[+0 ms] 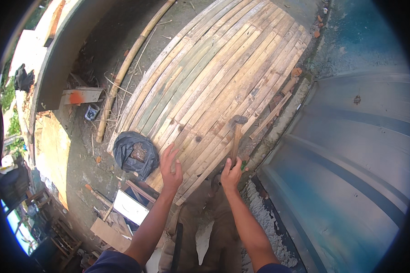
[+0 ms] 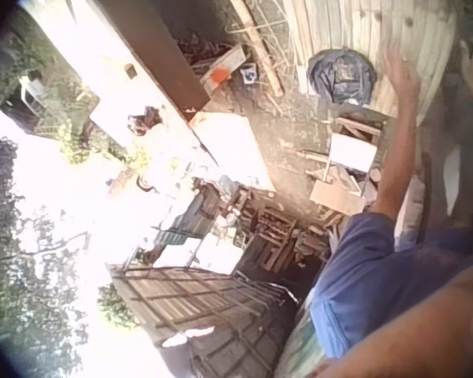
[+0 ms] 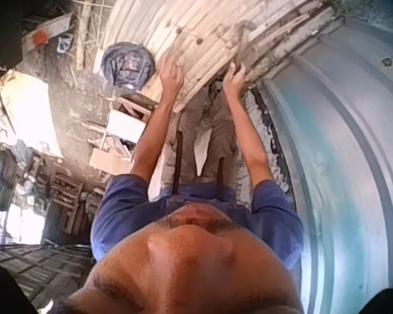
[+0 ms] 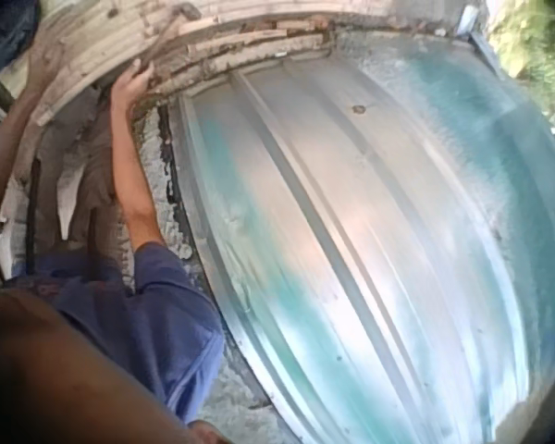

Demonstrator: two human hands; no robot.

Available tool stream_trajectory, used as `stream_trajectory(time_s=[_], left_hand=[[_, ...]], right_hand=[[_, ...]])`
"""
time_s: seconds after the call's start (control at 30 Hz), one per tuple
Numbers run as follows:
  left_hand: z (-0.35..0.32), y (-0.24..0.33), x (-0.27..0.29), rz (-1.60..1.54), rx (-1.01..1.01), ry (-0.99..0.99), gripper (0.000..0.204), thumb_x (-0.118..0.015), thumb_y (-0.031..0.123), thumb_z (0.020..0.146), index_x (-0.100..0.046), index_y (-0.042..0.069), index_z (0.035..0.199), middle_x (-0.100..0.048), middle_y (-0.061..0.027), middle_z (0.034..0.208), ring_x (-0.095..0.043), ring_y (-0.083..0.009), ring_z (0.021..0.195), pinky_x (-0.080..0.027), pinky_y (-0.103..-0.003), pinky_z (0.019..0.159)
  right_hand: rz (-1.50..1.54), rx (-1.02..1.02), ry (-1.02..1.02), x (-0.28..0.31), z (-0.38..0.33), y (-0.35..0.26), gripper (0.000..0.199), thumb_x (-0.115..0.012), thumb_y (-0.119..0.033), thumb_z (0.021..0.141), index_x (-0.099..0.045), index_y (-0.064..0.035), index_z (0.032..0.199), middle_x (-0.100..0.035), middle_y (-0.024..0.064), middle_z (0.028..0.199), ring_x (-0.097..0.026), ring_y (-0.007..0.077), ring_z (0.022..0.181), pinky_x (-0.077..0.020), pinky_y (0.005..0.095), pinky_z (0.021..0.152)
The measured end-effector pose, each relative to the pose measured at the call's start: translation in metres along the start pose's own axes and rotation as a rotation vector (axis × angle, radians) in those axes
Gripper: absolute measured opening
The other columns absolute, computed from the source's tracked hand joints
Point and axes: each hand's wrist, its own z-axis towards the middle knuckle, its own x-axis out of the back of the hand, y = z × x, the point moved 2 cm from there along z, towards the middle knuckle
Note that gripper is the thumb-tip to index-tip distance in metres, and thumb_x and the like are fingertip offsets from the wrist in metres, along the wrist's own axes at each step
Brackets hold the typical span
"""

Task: The person hammers nails into a wooden plank using a hammer. They repeatedly pick nails from a black bag and drive them into the wood, then set the hammer down and gather small sticks from the ground.

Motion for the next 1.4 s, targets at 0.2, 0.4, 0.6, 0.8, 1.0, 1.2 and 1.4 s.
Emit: stream_trajectory(time_s=[0.2,0.4,0.6,0.8,1.0,1.2,1.4], left_hand=[[-0.01,-0.055,0.136,0.268,0.195,0.435,0.056,-0.061,-0.001,0.091,-0.048,-0.001,0.145,-0.038,-0.0235,0.155,-0.037,-0.0401,0.145,-0.029,-0.05,0.119],[0.007,-0.139,0.177,0.36,0.425,0.353,0.091,-0.083,0.019,0.083,-0.034,0.007,0.159,-0.051,-0.0195,0.15,-0.044,-0.0365,0.143,-0.024,-0.055,0.121],[0.003,-0.149,0.167,0.067,0.463,0.355,0.03,-0.072,0.007,0.091,-0.071,0.005,0.121,-0.07,-0.0175,0.109,-0.068,-0.0349,0.104,-0.05,-0.041,0.095],[-0.01,-0.098,0.143,0.027,0.393,0.323,0.021,-0.069,0.003,0.093,-0.071,0.002,0.114,-0.07,-0.0172,0.106,-0.069,-0.0336,0.1,-0.052,-0.039,0.09],[-0.031,-0.036,0.134,-0.211,0.41,0.172,0.022,-0.066,0.001,0.095,-0.072,0.0,0.115,-0.07,-0.0154,0.107,-0.068,-0.0273,0.1,-0.051,-0.033,0.089],[-0.044,0.031,0.085,-0.315,0.36,-0.217,0.045,-0.068,0.015,0.096,-0.059,0.004,0.139,-0.061,-0.0188,0.132,-0.059,-0.0308,0.123,-0.044,-0.039,0.105],[-0.083,0.011,0.031,0.087,0.382,-0.414,0.054,-0.075,0.021,0.087,-0.056,0.007,0.135,-0.061,-0.0149,0.131,-0.054,-0.0357,0.127,-0.038,-0.049,0.109]], right_hand=[[-0.152,0.131,-0.156,-0.045,-0.032,-0.025,0.052,-0.056,-0.025,0.105,-0.039,0.0064,0.143,-0.059,0.0308,0.121,-0.061,0.0441,0.107,-0.0473,0.0489,0.092],[-0.346,0.175,-0.384,-0.041,-0.029,-0.073,0.068,-0.067,-0.013,0.093,-0.032,0.0106,0.146,-0.044,0.0353,0.138,-0.048,0.0511,0.124,-0.0399,0.0529,0.105],[-0.464,0.693,-0.728,-0.062,-0.094,-0.14,0.086,-0.073,-0.016,0.088,-0.025,-0.0036,0.158,-0.045,0.0303,0.138,-0.05,0.0494,0.122,-0.04,0.0576,0.1],[-0.399,0.431,-1.015,-0.141,-0.101,-0.165,0.072,-0.071,-0.009,0.09,-0.039,-0.0111,0.155,-0.061,0.028,0.119,-0.065,0.0485,0.097,-0.0518,0.0531,0.081],[0.003,0.423,-0.9,-0.107,-0.066,-0.185,0.016,-0.069,-0.006,0.093,-0.067,0.0036,0.105,-0.07,0.0158,0.089,-0.07,0.0303,0.078,-0.0539,0.0391,0.07],[0.037,0.225,-0.968,-0.007,-0.035,-0.143,0.02,-0.062,-0.012,0.102,-0.066,0.0013,0.115,-0.071,0.0153,0.094,-0.07,0.0222,0.086,-0.0541,0.0343,0.075],[0.038,0.119,-1.01,0.0,-0.045,-0.132,0.029,-0.058,-0.02,0.104,-0.066,0.0025,0.121,-0.073,0.0182,0.101,-0.071,0.0259,0.091,-0.0543,0.0364,0.082]])
